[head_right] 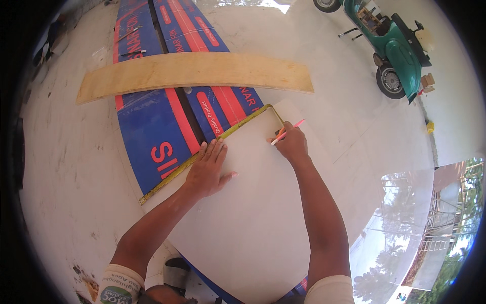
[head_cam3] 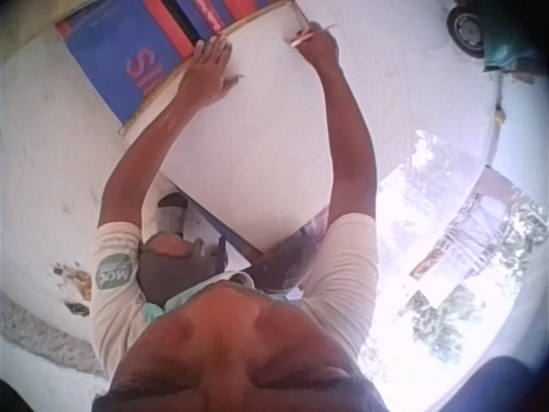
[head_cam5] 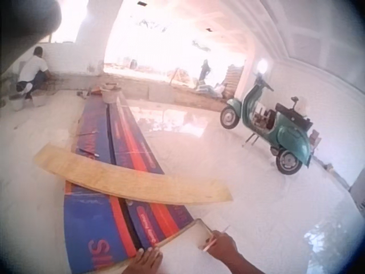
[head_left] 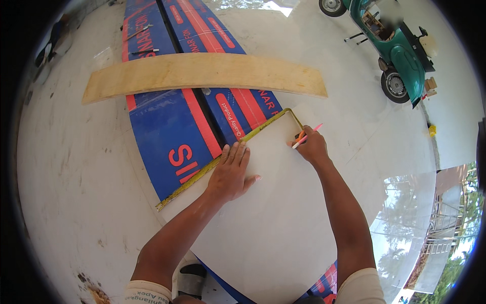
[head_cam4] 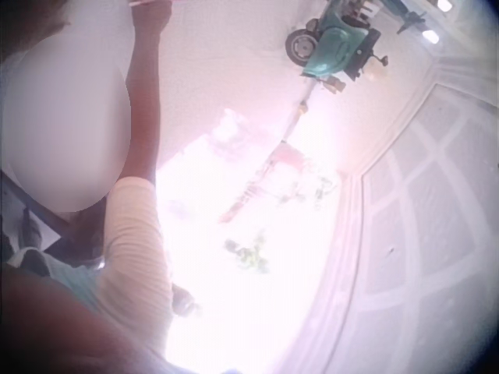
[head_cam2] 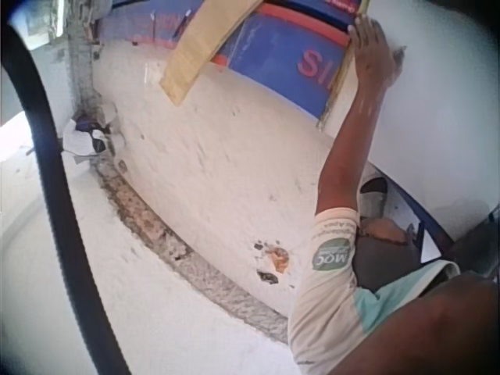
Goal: The person measures a tile on the floor and then uses a tape measure and a pencil to mark lines on a larger ceramic tile.
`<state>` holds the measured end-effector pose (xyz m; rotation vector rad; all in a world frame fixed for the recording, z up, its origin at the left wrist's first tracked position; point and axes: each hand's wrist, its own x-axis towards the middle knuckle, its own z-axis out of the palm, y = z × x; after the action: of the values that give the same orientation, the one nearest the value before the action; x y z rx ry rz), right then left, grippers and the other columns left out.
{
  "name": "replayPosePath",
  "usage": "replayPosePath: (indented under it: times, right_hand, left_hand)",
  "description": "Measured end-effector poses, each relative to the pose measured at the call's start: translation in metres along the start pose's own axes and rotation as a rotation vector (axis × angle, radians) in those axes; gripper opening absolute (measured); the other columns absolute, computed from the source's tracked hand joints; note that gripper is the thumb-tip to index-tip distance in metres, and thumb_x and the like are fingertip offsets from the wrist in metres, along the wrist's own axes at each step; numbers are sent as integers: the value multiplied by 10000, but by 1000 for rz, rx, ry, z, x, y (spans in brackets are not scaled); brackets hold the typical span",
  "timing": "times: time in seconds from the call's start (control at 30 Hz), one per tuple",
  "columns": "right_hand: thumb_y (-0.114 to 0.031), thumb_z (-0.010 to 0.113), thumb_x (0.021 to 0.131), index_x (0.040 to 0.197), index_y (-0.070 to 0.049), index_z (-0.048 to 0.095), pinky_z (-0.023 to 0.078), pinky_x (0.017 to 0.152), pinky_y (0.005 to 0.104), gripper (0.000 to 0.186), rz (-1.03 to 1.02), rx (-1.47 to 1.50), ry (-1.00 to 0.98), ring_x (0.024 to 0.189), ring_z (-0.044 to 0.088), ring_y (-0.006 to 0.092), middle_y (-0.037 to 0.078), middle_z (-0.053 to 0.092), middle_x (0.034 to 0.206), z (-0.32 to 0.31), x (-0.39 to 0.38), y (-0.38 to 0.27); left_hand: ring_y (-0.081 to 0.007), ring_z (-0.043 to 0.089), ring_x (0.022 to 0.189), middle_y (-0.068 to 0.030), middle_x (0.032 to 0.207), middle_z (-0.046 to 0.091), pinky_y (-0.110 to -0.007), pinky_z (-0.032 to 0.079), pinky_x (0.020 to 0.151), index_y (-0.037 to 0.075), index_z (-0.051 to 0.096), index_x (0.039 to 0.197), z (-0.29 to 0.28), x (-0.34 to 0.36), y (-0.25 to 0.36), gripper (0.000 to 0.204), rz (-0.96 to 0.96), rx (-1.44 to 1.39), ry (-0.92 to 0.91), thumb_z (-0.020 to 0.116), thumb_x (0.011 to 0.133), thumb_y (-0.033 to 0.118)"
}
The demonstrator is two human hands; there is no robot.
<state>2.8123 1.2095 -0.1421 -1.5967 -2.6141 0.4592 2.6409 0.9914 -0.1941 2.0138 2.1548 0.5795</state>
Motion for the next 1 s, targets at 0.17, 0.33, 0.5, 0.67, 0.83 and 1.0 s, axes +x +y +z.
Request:
replayPosePath:
  times: [0.17,0.33,0.5,0.67,0.83,1.0]
  right_hand:
    - [-330,850,684,1159,-23,574,514,764,391,629,-8,-29,22,900,639,279,110,648,927,2,0,-4]
    - [-350,847,684,1193,-15,554,514,767,389,676,-13,26,8,910,639,277,117,652,934,0,-4,-7]
    - [-353,849,684,1210,-11,546,512,771,390,697,-20,22,10,910,639,278,121,651,936,-1,-4,-3]
    - [-349,850,683,1197,-7,557,512,781,389,683,-25,26,17,923,643,284,132,651,958,-1,-4,-2]
    - [-352,834,699,1088,-9,586,514,750,380,575,-87,6,108,873,659,270,112,667,909,0,-6,-10]
    - [-361,825,715,1033,-18,597,520,689,372,520,-95,20,100,772,670,265,100,679,825,8,-22,-13]
  left_hand:
    - [-353,346,1354,-238,1424,391,-465,199,1164,-72,354,1387,3,13,1,722,-15,-16,79,492,946,482]
    - [-339,420,1283,-207,1358,464,-472,281,1101,-46,409,1347,8,18,-3,579,-78,-28,252,581,929,315]
    - [-304,486,1190,-141,1273,527,-454,370,978,16,507,1285,17,23,-18,444,-310,-5,460,625,899,202]
    - [-280,565,1008,-82,1059,605,-419,430,861,71,667,1065,-14,13,-58,240,-361,-27,268,674,843,162]
    - [-308,608,827,-117,891,641,-408,476,737,34,705,953,-28,9,-89,146,-307,-211,260,658,837,110]
    - [-174,590,696,-84,801,658,-323,472,647,-16,685,1058,-98,22,-87,231,-436,-509,-292,643,873,116]
